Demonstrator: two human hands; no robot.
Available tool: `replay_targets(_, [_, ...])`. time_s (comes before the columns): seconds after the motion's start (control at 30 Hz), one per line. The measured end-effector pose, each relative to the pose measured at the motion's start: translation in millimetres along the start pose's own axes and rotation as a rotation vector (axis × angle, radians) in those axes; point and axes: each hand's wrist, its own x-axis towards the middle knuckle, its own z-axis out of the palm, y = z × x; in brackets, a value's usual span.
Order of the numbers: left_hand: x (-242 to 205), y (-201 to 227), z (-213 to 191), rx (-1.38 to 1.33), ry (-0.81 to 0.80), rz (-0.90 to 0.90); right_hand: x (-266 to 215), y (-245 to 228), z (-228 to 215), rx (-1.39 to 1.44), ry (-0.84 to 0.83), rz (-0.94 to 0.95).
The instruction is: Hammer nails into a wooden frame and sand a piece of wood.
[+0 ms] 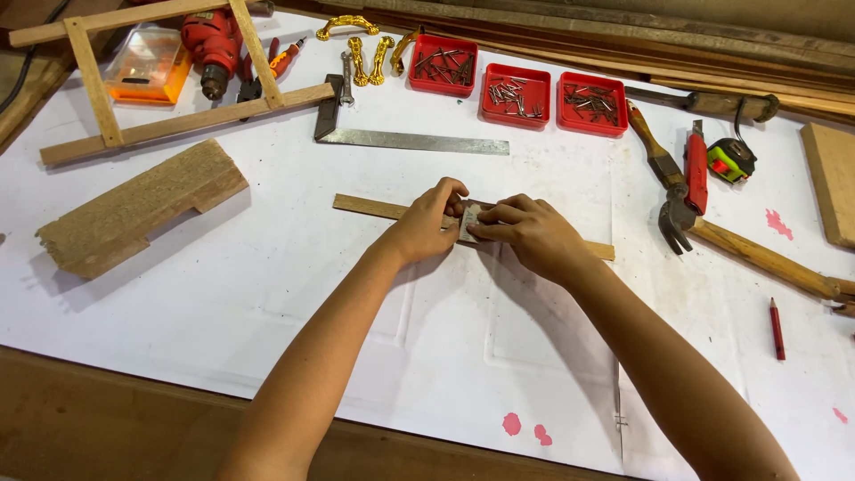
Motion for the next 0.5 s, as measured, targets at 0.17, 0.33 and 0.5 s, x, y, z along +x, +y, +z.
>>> replay_targets(0.17, [-2.0,-1.0,0.4,0.044,-0.018,0.021,-40.9,25.8,-10.5,-0.023,-0.046,0.007])
replay_targets(0.33, [-1.1,14.2,-2.8,0.077,-0.072,-0.044,-73.6,46.6,-21.5,-0.019,-0.074,0.079])
replay_targets(0.5, [0.7,10.6,-1.2,0.076,-0.072,-0.054,-52.5,30.4,-13.4,-0.024,-0.033,0.059])
